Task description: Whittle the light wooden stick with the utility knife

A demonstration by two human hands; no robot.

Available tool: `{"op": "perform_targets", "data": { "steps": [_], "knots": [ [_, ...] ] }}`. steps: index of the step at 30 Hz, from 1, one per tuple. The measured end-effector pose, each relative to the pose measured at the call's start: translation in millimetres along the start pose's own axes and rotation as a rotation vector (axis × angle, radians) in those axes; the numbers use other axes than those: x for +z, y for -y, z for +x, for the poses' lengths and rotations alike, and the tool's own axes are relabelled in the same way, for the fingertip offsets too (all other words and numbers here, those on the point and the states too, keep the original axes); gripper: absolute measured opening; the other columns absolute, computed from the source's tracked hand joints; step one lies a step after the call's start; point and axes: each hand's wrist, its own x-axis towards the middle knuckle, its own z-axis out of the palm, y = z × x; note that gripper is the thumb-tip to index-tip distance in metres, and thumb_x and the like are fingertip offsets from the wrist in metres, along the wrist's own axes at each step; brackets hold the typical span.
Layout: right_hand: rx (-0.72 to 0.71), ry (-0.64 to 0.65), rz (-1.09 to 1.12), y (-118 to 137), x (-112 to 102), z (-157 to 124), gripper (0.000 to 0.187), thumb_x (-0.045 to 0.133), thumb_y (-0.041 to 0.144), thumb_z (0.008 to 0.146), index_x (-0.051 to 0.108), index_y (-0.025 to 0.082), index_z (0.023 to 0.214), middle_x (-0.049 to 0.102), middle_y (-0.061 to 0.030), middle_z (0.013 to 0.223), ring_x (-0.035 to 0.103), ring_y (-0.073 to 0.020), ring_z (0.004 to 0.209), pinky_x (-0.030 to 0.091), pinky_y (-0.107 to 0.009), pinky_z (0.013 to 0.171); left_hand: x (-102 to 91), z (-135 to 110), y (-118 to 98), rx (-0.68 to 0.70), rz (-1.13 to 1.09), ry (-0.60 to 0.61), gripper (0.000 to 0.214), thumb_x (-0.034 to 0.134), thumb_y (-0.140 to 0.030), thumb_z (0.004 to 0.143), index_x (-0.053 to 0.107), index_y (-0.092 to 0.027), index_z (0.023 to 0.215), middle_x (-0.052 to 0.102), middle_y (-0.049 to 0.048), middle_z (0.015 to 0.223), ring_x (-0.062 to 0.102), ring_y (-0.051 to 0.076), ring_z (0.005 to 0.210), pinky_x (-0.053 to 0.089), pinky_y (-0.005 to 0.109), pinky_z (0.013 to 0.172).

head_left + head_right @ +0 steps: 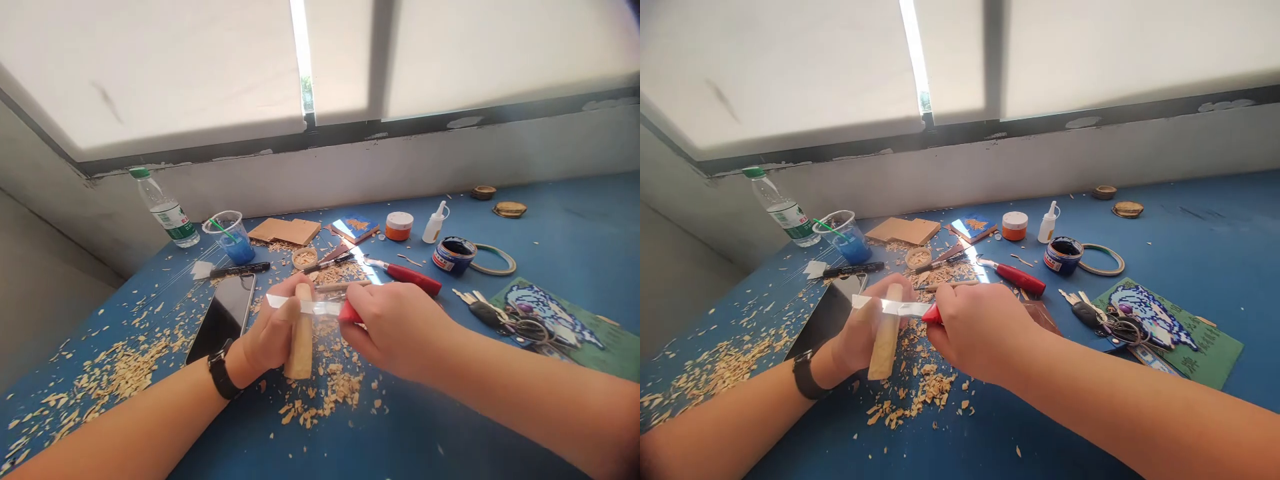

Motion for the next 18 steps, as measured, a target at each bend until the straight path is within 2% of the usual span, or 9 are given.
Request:
{"op": "perform_targets", "data": {
  "steps": [3,6,9,13,18],
  "knots": [
    [0.023,0.070,0.012,15,-17,-10,0.021,0.055,0.035,0.095,0.050,0.023,0.079,0.060,-0.0004,0.065,0.049,-0.0167,0.052,0.016,-0.031,0.049,1.1,-4,3,0.023,-0.055,-0.009,0.058,0.049,-0.079,0.086,0.054,-0.022,0.095,0.047,0.0016,0.084,0.041,0.020,0.073,0.039,0.033,0.067],
    [0.073,0.095,-0.023,28,-24,-16,0.021,0.058,0.026,0.092,0.047,0.024,0.074,0.056,0.0017,0.058,0.044,-0.0158,0.045,0.014,-0.032,0.047,2.9,-7,-1,0.023,-0.127,-0.007,0.058,0.053,-0.076,0.085,0.054,-0.023,0.109,0.048,0.0034,0.095,0.044,0.023,0.084,0.039,0.034,0.073],
    [0.044,0.025,-0.038,32,-18,-18,0.020,0.059,0.026,0.091,0.046,0.025,0.075,0.055,0.0024,0.057,0.043,-0.0164,0.043,0.011,-0.032,0.046,3.8,-10,-6,0.006,-0.205,0.024,0.056,0.057,-0.069,0.086,0.055,-0.024,0.119,0.050,0.0052,0.103,0.046,0.027,0.095,0.039,0.036,0.080],
    [-0.061,-0.099,-0.012,29,-3,-17,0.018,0.058,0.028,0.088,0.046,0.024,0.075,0.055,0.0031,0.057,0.042,-0.0156,0.042,0.007,-0.032,0.047,4.0,-12,-8,0.096,-0.240,0.039,0.059,0.061,-0.071,0.083,0.056,-0.022,0.116,0.048,0.0061,0.107,0.045,0.028,0.099,0.038,0.039,0.089],
    [-0.099,-0.224,-0.046,24,12,-16,0.018,0.048,0.027,0.092,0.049,0.022,0.075,0.053,0.0012,0.057,0.043,-0.0157,0.045,0.009,-0.031,0.049,4.4,-7,-4,0.151,-0.228,0.080,0.055,0.061,-0.069,0.084,0.055,-0.022,0.112,0.047,0.0051,0.100,0.043,0.025,0.091,0.038,0.038,0.082]
  ]
}}
